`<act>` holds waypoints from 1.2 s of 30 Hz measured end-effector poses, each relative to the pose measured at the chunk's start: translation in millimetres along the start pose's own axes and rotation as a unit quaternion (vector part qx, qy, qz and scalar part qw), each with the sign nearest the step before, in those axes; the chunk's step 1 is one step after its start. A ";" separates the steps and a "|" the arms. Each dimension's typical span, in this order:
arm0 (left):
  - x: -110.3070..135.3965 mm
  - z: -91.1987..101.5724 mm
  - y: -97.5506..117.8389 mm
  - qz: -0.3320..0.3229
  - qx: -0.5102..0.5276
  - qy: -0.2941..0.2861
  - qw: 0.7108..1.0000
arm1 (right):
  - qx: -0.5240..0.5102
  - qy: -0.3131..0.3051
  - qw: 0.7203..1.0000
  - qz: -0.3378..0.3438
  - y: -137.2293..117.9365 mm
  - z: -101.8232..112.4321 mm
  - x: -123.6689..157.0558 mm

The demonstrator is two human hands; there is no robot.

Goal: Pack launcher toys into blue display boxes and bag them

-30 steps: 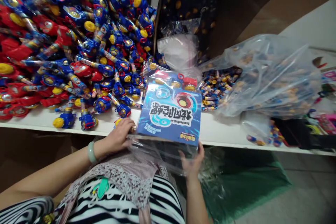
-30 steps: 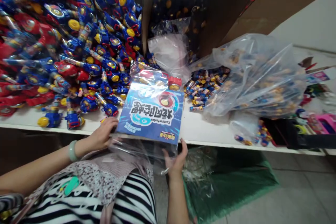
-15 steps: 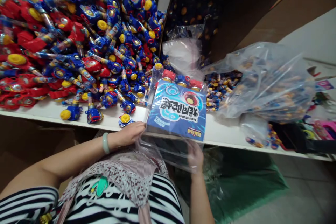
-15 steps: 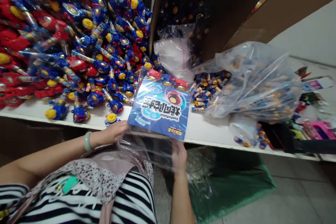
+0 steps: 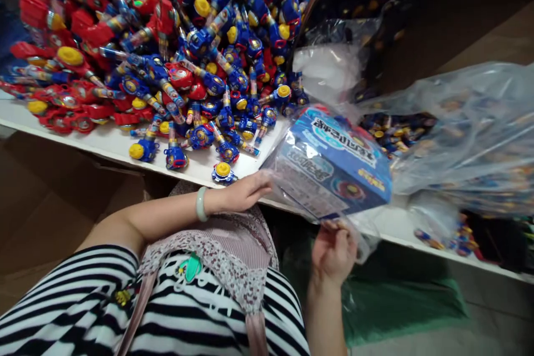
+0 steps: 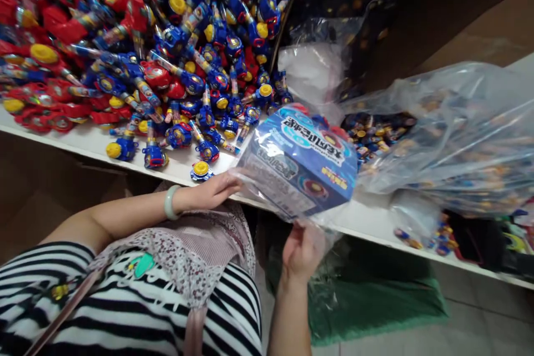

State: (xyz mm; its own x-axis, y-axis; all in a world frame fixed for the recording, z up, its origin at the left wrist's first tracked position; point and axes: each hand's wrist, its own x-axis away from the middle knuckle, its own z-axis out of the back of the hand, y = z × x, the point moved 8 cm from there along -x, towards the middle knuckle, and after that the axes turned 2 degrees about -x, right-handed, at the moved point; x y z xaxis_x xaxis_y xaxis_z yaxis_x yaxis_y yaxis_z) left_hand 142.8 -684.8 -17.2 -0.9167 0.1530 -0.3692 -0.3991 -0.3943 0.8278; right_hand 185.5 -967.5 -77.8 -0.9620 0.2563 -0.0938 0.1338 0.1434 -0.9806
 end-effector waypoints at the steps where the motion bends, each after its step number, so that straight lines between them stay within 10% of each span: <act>1: 10.1 8.0 5.6 0.001 -0.005 0.001 1.000 | 0.002 0.017 1.000 -0.017 -1.6 13.6 6.9; 7: 75.7 67.5 -14.1 0.041 -0.192 0.089 0.976 | 0.206 0.155 0.966 -0.034 -17.7 97.4 41.9; 11: 95.6 72.0 -29.4 0.031 -0.147 0.155 0.976 | 0.383 0.053 0.908 0.164 -41.9 90.4 46.5; 17: 85.9 56.7 -38.3 0.063 0.002 0.212 0.975 | 0.327 -0.064 0.894 0.299 -82.5 82.8 56.1; 22: 85.1 64.1 -39.2 0.030 0.050 0.173 0.983 | 0.254 -0.181 0.936 0.162 -88.9 101.6 29.8; 29: 63.8 52.2 -38.4 0.023 0.302 0.053 0.952 | 0.101 -0.100 0.988 0.056 -70.3 87.8 5.2; 36: 52.6 18.7 -62.4 0.201 0.532 0.142 0.810 | 0.277 0.071 0.956 0.061 -81.9 95.4 -24.8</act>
State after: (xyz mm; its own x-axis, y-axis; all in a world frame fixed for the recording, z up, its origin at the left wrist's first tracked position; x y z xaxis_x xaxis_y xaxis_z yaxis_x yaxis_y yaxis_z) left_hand 119.1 -635.1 -80.4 -0.9957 -0.0680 0.0633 0.0018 0.6673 0.7448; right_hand 175.7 -1076.8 -11.5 -0.9003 0.3710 -0.2278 0.0592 -0.4142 -0.9083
